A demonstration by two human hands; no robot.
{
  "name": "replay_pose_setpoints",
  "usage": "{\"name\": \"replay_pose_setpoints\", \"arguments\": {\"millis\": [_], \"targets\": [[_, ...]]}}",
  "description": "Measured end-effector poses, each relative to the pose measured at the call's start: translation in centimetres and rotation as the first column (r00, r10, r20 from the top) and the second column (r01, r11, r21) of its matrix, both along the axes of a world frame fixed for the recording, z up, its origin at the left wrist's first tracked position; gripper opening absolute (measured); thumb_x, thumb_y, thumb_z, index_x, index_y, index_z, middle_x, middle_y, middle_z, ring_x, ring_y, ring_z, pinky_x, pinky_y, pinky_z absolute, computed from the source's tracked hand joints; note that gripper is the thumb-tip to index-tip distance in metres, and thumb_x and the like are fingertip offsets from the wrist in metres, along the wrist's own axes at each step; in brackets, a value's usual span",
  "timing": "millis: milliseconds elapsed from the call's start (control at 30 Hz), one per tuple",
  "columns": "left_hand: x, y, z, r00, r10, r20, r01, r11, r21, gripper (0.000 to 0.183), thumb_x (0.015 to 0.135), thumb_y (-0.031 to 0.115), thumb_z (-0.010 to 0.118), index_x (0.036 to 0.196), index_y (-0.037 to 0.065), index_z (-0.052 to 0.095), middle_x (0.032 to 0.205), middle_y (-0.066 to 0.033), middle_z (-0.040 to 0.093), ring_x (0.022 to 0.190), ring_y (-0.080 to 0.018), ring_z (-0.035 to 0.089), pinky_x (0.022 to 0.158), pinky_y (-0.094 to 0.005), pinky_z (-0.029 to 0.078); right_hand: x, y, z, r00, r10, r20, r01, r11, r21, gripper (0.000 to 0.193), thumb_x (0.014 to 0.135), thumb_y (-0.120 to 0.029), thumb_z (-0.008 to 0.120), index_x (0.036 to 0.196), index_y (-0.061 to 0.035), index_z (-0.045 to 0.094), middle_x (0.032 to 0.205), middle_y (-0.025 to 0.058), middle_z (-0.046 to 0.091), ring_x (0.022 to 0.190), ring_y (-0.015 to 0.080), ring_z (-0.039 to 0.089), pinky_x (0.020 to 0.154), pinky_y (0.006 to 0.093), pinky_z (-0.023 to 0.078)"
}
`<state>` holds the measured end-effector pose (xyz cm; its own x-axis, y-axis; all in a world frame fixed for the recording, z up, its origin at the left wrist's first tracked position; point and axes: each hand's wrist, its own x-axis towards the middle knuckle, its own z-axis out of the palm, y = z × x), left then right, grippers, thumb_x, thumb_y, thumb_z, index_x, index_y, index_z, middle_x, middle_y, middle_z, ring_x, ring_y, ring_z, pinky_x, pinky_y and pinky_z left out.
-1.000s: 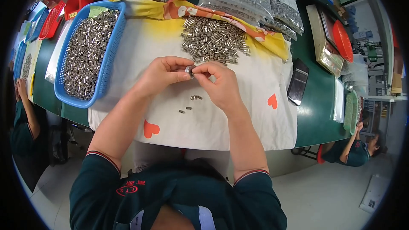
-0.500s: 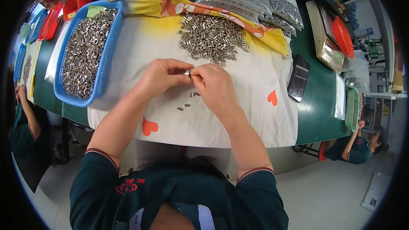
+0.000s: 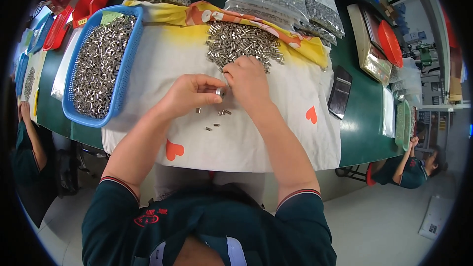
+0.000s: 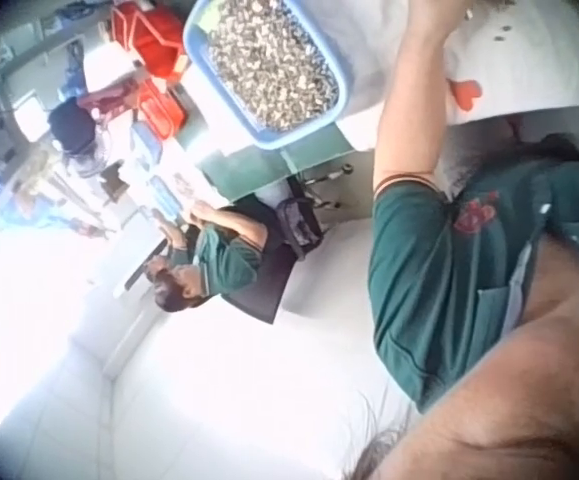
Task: Inspecting and sorting small metal industrial components at a factory workbench.
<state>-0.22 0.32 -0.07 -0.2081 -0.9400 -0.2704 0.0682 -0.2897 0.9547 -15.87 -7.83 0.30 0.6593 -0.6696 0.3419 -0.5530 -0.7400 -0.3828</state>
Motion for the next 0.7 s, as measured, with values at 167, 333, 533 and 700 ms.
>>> {"name": "replay_pose_setpoints", "arguments": {"millis": [167,333,533,700], "targets": [[0.3,-0.4,-0.2,0.978,0.183,-0.098,-0.185,0.983,-0.004,0.029,0.074,0.005,0.066,0.102,0.001,0.06,0.083,-0.0004,0.06,0.075,-0.0046,0.053,0.067,-0.0185,0.044,-0.2,0.6,0.4,0.998,-0.001,-0.061,0.002,1.0,0.022,0.007,0.07,-0.006,0.061,0.077,-0.0062,0.062,0.074,0.0053,0.056,0.075,0.0211,0.053,0.071,0.0311,0.043],[0.3,-0.4,-0.4,0.97,0.194,-0.149,-0.199,0.98,-0.018,0.032,0.074,0.005,0.066,0.104,-0.001,0.058,0.087,-0.0023,0.061,0.078,-0.0059,0.055,0.07,-0.0194,0.045,-1.1,2.6,2.3,0.911,-0.233,0.34,-0.022,0.795,0.606,0.007,0.073,-0.003,0.059,0.079,-0.0022,0.06,0.074,0.0043,0.058,0.071,0.0155,0.055,0.067,0.0252,0.044],[0.2,-0.4,-0.2,0.98,0.148,-0.132,-0.149,0.989,0.003,0.034,0.073,0.005,0.067,0.105,-0.002,0.057,0.089,-0.004,0.062,0.079,-0.0067,0.056,0.07,-0.0197,0.046,-1.1,3.1,2.4,0.952,-0.086,0.292,-0.058,0.89,0.453,0.008,0.07,-0.002,0.06,0.078,-0.0018,0.059,0.073,0.006,0.059,0.07,0.0166,0.056,0.065,0.0263,0.045],[-0.1,-0.3,0.2,0.988,0.148,0.052,-0.146,0.989,-0.033,0.034,0.073,0.005,0.068,0.104,-0.002,0.058,0.088,-0.0044,0.062,0.079,-0.0072,0.056,0.07,-0.0196,0.046,-0.8,3.9,2.2,0.992,-0.009,0.129,0.001,0.998,0.064,0.009,0.068,-0.001,0.061,0.077,-0.0025,0.059,0.075,0.0079,0.059,0.071,0.0198,0.057,0.065,0.0282,0.045]]}}
